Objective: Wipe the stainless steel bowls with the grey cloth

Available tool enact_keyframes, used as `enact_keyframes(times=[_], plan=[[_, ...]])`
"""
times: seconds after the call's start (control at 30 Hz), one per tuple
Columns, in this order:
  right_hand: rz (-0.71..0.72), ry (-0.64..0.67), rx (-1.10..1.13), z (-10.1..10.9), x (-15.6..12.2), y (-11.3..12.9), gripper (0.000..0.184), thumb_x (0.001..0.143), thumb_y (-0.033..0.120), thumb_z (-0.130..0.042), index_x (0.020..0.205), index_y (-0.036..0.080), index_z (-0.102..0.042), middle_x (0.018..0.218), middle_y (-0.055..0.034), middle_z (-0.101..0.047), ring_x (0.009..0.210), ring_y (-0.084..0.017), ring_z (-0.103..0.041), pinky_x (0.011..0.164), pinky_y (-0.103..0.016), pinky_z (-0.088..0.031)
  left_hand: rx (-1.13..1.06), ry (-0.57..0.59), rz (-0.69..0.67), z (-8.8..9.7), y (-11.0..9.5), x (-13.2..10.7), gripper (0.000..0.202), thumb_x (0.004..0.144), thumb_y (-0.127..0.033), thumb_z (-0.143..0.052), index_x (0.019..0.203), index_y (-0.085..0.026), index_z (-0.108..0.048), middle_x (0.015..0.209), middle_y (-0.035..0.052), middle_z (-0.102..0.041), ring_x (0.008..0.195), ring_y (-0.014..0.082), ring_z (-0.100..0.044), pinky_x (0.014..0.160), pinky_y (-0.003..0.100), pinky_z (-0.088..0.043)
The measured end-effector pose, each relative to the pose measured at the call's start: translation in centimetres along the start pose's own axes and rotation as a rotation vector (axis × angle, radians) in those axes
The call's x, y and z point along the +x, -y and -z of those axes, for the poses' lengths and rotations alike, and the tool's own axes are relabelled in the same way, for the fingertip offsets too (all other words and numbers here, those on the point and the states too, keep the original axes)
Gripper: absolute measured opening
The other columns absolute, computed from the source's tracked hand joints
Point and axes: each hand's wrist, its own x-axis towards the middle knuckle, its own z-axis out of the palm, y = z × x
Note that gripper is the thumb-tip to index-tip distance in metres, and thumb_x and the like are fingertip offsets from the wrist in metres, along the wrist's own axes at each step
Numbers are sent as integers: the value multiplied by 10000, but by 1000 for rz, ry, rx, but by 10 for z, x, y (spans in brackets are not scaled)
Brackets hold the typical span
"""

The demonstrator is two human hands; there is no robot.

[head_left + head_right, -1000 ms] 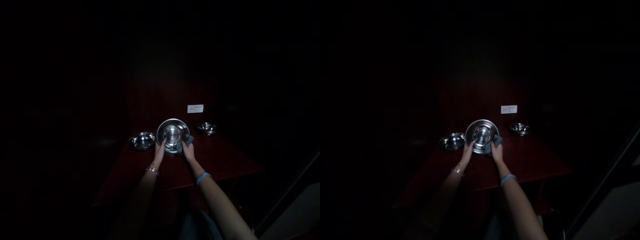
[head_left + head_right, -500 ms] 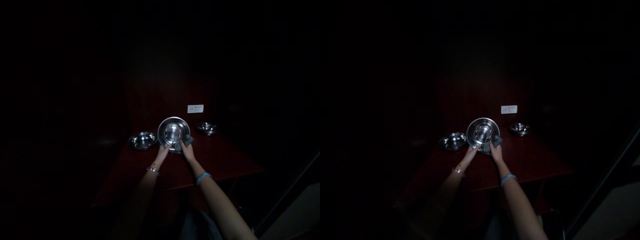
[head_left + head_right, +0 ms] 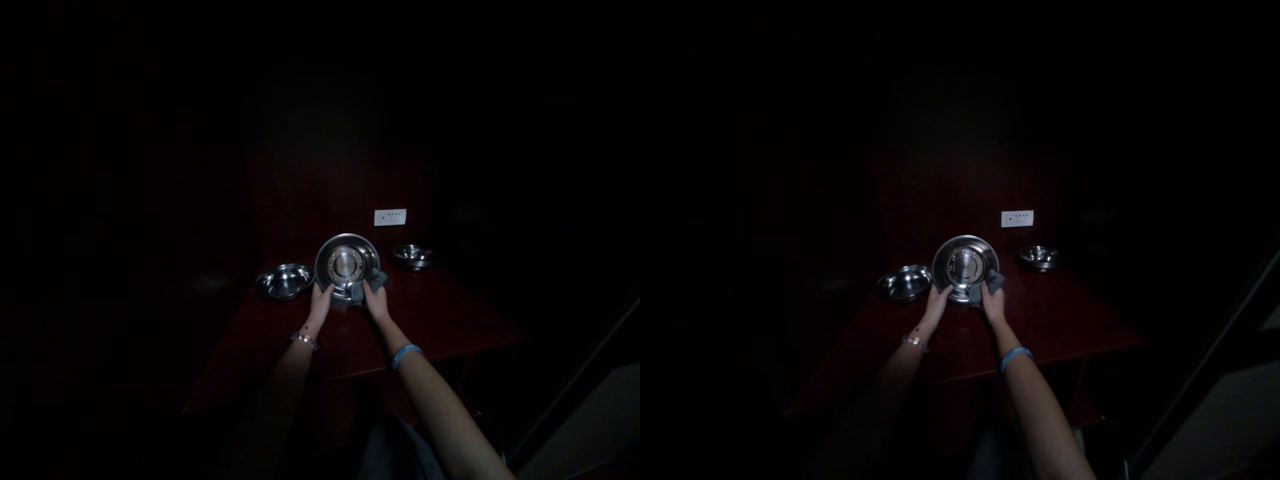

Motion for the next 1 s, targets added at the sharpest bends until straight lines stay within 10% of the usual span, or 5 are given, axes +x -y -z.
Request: enact_keyframes(times=[0.37, 0.7, 1.0], plan=[[-20, 30, 29, -1, -3, 8, 320, 792, 491, -592, 911, 196, -620, 867, -77, -729, 941, -262, -696, 812, -367, -587, -46, -104, 18, 4, -8, 4, 386, 885, -392, -573, 1165, -132, -627, 1248, 140, -665, 1146, 221, -629, 1037, 376, -450], [-150, 140, 120, -1, 0, 1, 356, 768, 492, -609, 931, 175, -615, 651, -32, -690, 479, -180, -631, 402, -253, -505, -23, -103, 65, 6, -21, -4, 374, 851, -464, -600, 1009, -142, -704, 1076, 98, -732, 1055, 225, -652, 948, 332, -493], [-64, 43, 48, 1, -1, 6, 276, 793, 468, -570, 858, 202, -606, 724, -58, -714, 783, -243, -719, 680, -324, -599, -80, 26, 88, 2, -14, -3, 375, 844, -329, -675, 1190, -187, -646, 1299, 78, -659, 1231, 225, -586, 1107, 381, -396]])
